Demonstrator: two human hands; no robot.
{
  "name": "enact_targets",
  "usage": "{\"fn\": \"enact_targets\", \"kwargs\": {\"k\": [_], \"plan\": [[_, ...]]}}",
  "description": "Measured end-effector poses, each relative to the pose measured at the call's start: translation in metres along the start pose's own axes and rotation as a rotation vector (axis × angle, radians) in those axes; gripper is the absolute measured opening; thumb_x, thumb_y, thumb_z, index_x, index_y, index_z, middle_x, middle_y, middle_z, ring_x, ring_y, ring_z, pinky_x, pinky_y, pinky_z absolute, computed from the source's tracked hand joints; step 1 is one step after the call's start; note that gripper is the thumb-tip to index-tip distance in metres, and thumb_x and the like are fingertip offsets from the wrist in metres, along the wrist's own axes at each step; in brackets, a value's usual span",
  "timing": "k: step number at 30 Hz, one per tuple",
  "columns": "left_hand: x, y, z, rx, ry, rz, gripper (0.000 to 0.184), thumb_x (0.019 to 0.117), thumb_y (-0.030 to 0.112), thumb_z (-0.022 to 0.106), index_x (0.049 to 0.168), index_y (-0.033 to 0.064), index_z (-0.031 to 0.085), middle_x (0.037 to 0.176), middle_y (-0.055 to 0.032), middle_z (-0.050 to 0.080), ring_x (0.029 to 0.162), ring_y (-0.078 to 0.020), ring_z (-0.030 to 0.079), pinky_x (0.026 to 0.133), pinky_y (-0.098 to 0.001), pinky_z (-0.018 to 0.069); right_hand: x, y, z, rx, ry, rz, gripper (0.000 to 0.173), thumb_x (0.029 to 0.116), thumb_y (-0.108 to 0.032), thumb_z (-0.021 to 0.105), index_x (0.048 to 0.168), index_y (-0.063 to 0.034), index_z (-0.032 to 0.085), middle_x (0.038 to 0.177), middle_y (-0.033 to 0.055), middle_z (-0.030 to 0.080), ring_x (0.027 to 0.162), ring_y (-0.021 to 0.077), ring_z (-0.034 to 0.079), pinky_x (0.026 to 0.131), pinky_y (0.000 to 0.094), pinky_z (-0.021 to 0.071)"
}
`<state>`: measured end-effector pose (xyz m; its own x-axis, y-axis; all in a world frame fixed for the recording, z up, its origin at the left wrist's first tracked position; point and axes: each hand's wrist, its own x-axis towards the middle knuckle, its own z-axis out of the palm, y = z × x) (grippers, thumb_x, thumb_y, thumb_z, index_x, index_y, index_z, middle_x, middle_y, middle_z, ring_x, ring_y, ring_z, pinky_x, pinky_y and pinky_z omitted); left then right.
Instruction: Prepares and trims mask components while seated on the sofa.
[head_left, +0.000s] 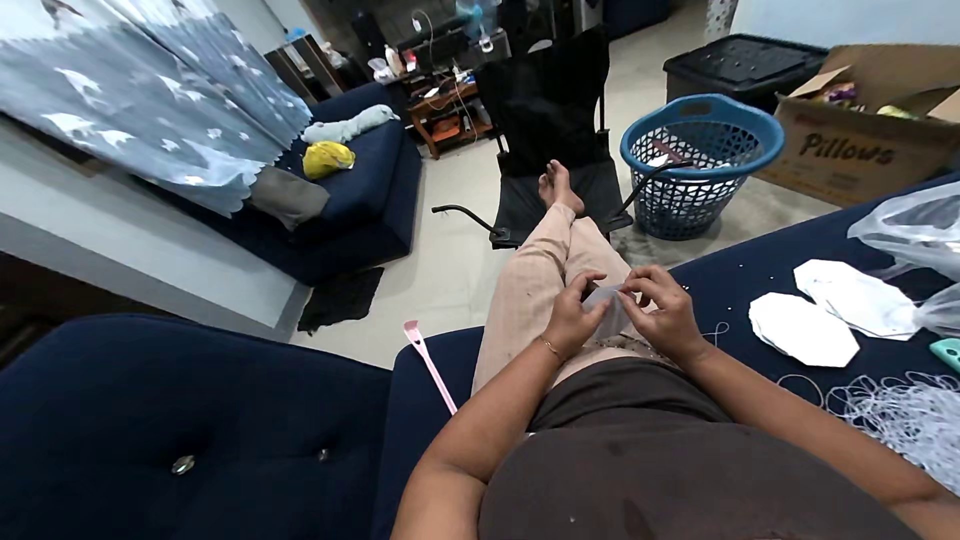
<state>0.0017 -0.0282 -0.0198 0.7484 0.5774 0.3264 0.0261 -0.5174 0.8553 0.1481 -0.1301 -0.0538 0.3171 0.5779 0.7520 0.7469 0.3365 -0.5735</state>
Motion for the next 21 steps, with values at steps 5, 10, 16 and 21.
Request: {"fn": "enact_targets", "kwargs": {"k": [5, 10, 16, 21], "plan": [[-0.0002, 0.001, 0.0005, 0.007, 0.001, 0.021, 0.04, 0.0913, 0.001, 0.065, 0.128, -0.0116, 0.058, 0.101, -0.0167, 0.069, 0.089, -0.0163, 0.068, 0.086, -0.0323, 0.0576, -0.0007, 0.0032, 0.0008, -0.01, -0.005, -0.018, 0.018, 0.0943, -0.018, 0.066, 0.094, -0.0023, 0.075, 0.102, 0.016, 0.068, 0.085, 0.0173, 0.066, 0.068, 0.0268, 0.0555], [-0.0006, 0.0001, 0.0015, 0.042, 0.01, 0.052, 0.038, 0.0909, 0.0, 0.065, 0.127, -0.0119, 0.059, 0.098, -0.017, 0.07, 0.087, -0.0165, 0.069, 0.085, -0.0324, 0.058, -0.0011, 0.0031, 0.0009, -0.045, -0.011, -0.017, 0.019, 0.0946, -0.019, 0.065, 0.094, -0.0026, 0.075, 0.101, 0.0161, 0.068, 0.085, 0.0191, 0.066, 0.066, 0.0283, 0.0552], [-0.0018, 0.0036, 0.0032, 0.153, 0.007, 0.093, 0.037, 0.0916, 0.001, 0.064, 0.126, -0.012, 0.061, 0.101, -0.02, 0.07, 0.09, -0.0208, 0.069, 0.088, -0.0346, 0.0575, -0.0007, 0.0, 0.0006, -0.062, -0.026, 0.003, 0.018, 0.0933, -0.018, 0.065, 0.092, -0.0025, 0.074, 0.101, 0.016, 0.068, 0.084, 0.0194, 0.066, 0.066, 0.0288, 0.0549], [-0.0028, 0.004, 0.0046, 0.218, 0.02, 0.16, 0.033, 0.0907, 0.0, 0.065, 0.121, -0.0118, 0.065, 0.106, -0.0227, 0.071, 0.093, -0.0238, 0.07, 0.089, -0.0353, 0.0576, -0.001, -0.002, 0.0005, -0.081, -0.027, 0.013, 0.017, 0.0925, -0.017, 0.065, 0.091, -0.0024, 0.074, 0.102, 0.0167, 0.068, 0.085, 0.0205, 0.066, 0.066, 0.0295, 0.0552]]}}
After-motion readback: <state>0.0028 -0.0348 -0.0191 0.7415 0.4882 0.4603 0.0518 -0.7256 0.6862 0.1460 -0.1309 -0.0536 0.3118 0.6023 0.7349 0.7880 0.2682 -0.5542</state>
